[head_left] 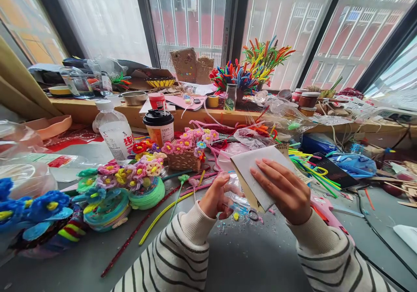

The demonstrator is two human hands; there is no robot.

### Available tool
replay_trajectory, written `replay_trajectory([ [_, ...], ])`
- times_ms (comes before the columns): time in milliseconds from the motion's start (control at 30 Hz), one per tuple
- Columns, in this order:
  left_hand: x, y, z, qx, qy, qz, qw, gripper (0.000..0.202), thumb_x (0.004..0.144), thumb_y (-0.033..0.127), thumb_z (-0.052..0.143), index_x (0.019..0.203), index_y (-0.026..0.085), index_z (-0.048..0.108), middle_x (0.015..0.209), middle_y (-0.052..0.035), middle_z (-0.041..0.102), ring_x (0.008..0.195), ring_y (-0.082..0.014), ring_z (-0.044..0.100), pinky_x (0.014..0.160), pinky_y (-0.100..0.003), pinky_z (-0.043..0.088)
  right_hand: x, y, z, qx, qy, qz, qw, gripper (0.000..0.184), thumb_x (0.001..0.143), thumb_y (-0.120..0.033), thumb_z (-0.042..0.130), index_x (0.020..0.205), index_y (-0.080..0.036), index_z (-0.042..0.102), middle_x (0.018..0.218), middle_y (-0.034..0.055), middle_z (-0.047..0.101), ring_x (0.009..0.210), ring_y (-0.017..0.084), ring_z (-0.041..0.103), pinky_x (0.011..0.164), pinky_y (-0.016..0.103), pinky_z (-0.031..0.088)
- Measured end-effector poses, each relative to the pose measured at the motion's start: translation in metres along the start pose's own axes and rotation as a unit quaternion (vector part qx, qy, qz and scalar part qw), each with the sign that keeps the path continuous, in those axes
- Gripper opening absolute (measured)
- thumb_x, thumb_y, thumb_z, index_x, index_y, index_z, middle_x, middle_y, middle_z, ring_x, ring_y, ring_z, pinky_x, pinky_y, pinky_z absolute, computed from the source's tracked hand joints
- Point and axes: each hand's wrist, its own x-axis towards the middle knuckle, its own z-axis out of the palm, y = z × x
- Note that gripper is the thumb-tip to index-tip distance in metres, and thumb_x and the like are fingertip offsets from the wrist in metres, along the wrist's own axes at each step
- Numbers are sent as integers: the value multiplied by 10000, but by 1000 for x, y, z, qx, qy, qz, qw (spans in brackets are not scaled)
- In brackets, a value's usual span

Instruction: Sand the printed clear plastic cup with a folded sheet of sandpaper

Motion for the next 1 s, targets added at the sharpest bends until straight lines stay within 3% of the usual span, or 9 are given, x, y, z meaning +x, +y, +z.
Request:
replay_trajectory([
  [67,0,0,1,10,-1,8,1000,514,784,501,277,1034,124,522,582,21,543,263,-35,399,264,-127,216,-1,-1,1,13,-6,-20,1000,378,853,-107,401,1217,-152,493,1174,105,583,1167,219,473,933,386,465],
  [167,0,-1,1,16,1,13,1000,542,724,536,362,1070,145,504,557,28,544,260,-45,383,250,-142,203,-1,-4,1,6,-6,-11,1000,377,858,-106,381,1217,-140,493,1170,115,583,1167,222,473,925,386,468],
  [333,1,-1,1,31,6,3,999,516,685,557,389,970,149,524,472,42,508,244,-46,343,251,-156,178,-2,4,1,9,-4,-6,1000,383,858,-124,398,1228,-166,485,1167,99,588,1152,215,488,933,375,460],
  [467,-2,5,5,28,24,12,999,469,657,550,451,961,193,450,633,14,590,257,-41,387,254,-158,185,-5,21,-2,-17,24,57,998,440,808,-47,459,1224,-186,489,1130,112,608,1096,212,534,908,377,470],
  [600,-4,9,8,20,51,25,998,425,626,543,493,875,204,431,690,4,597,278,-48,418,267,-165,217,-4,24,-6,-3,30,72,997,481,804,-37,461,1248,-221,458,1146,94,600,1100,197,532,909,372,473],
  [800,-5,11,7,56,16,1,998,442,627,591,453,688,159,524,435,29,469,295,-59,384,295,-175,211,-2,15,-6,29,37,54,997,447,805,-74,485,1234,-204,475,1155,97,594,1116,206,518,905,375,483],
  [900,-4,10,5,62,19,-5,998,459,632,599,435,702,154,527,381,36,442,289,-63,369,301,-176,209,-1,13,-7,32,39,49,998,427,815,-70,465,1224,-189,485,1152,105,595,1118,207,516,901,382,483],
  [1000,-3,8,4,44,39,4,998,439,655,562,441,821,161,505,453,39,487,293,-61,384,296,-171,211,0,8,-6,27,29,23,999,379,838,-87,428,1200,-164,510,1154,112,594,1135,216,501,900,392,481],
])
